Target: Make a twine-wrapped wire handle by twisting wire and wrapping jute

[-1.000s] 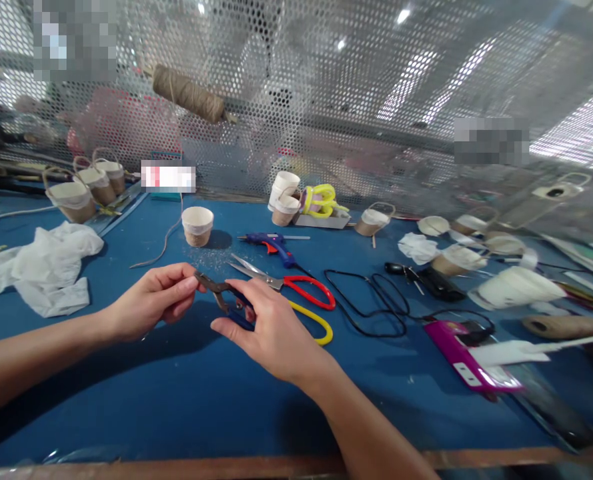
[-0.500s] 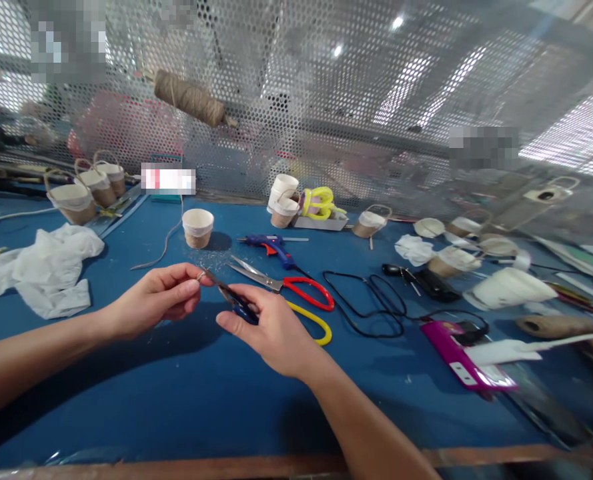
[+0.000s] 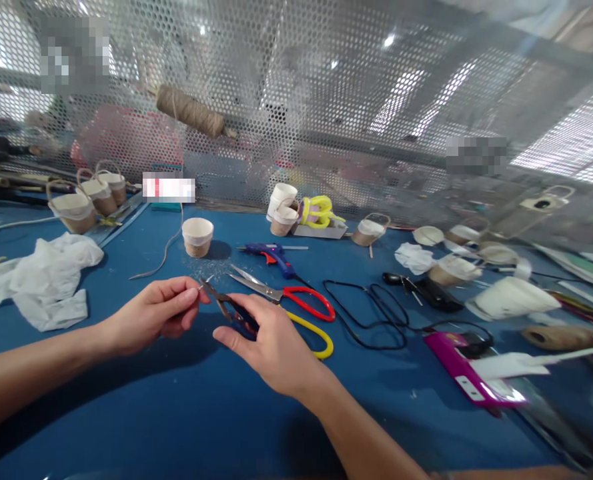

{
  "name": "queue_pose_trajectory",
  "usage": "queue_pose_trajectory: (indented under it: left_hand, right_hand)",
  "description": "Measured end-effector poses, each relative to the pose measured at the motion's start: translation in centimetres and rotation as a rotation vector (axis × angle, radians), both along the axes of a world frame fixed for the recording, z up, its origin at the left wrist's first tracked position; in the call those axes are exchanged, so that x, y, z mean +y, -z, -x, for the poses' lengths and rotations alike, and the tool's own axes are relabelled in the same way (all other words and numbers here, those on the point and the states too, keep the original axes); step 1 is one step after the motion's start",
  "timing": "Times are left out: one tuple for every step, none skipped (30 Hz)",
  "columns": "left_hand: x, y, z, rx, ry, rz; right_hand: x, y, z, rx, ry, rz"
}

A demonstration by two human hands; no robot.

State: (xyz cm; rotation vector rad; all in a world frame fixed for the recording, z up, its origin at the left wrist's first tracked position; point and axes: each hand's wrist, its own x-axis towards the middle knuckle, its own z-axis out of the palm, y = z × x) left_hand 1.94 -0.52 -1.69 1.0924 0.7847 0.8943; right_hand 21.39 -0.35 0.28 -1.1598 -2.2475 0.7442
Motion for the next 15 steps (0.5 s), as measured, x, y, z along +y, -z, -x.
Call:
queue_pose_trajectory:
  left_hand:
    - [0.02, 0.00, 0.02, -0.009, 0.018, 0.014]
    - [0.04, 0.00, 0.07, -0.020, 0.042, 0.032]
    - [0.06, 0.01, 0.13, -0.031, 0.069, 0.053]
    - [0.07, 0.02, 0.21, -0.042, 0.096, 0.075]
    - [0.08, 0.02, 0.27, -0.053, 0.118, 0.094]
    - [0.09, 0.01, 0.33, -0.063, 0.128, 0.104]
    - [0.08, -0.01, 0.35, -0.070, 0.125, 0.106]
    - [0.07, -0.04, 0.35, -0.073, 0.109, 0.099]
    - [0.06, -0.08, 0.32, -0.073, 0.088, 0.089]
    - [0.04, -0.11, 0.26, -0.067, 0.066, 0.078]
    - [0.02, -0.13, 0.20, -0.054, 0.045, 0.066]
    - [0.01, -0.14, 0.14, -0.036, 0.029, 0.053]
    - [0.01, -0.13, 0.09, -0.013, 0.016, 0.037]
    - [0.01, -0.09, 0.04, 0.010, 0.008, 0.021]
    - [0.02, -0.04, 0.02, 0.033, 0.002, 0.007]
  right_hand:
    - [0.04, 0.00, -0.04, 0.011, 0.007, 0.002]
    - [0.08, 0.02, -0.09, 0.024, 0.015, 0.010]
    - [0.13, 0.04, -0.15, 0.038, 0.021, 0.027]
    - [0.18, 0.07, -0.22, 0.053, 0.025, 0.050]
    - [0.22, 0.11, -0.29, 0.067, 0.026, 0.076]
    - [0.27, 0.15, -0.34, 0.079, 0.022, 0.102]
    - [0.32, 0.18, -0.37, 0.086, 0.016, 0.124]
    - [0.35, 0.20, -0.37, 0.089, 0.012, 0.137]
    - [0.38, 0.21, -0.34, 0.088, 0.010, 0.143]
    - [0.39, 0.21, -0.28, 0.083, 0.008, 0.142]
    - [0.39, 0.20, -0.20, 0.079, 0.008, 0.138]
    - [0.37, 0.19, -0.11, 0.078, 0.007, 0.131]
    - [0.33, 0.19, -0.02, 0.081, 0.005, 0.125]
    - [0.29, 0.21, 0.07, 0.087, 0.001, 0.121]
    - [0.25, 0.23, 0.13, 0.094, -0.004, 0.119]
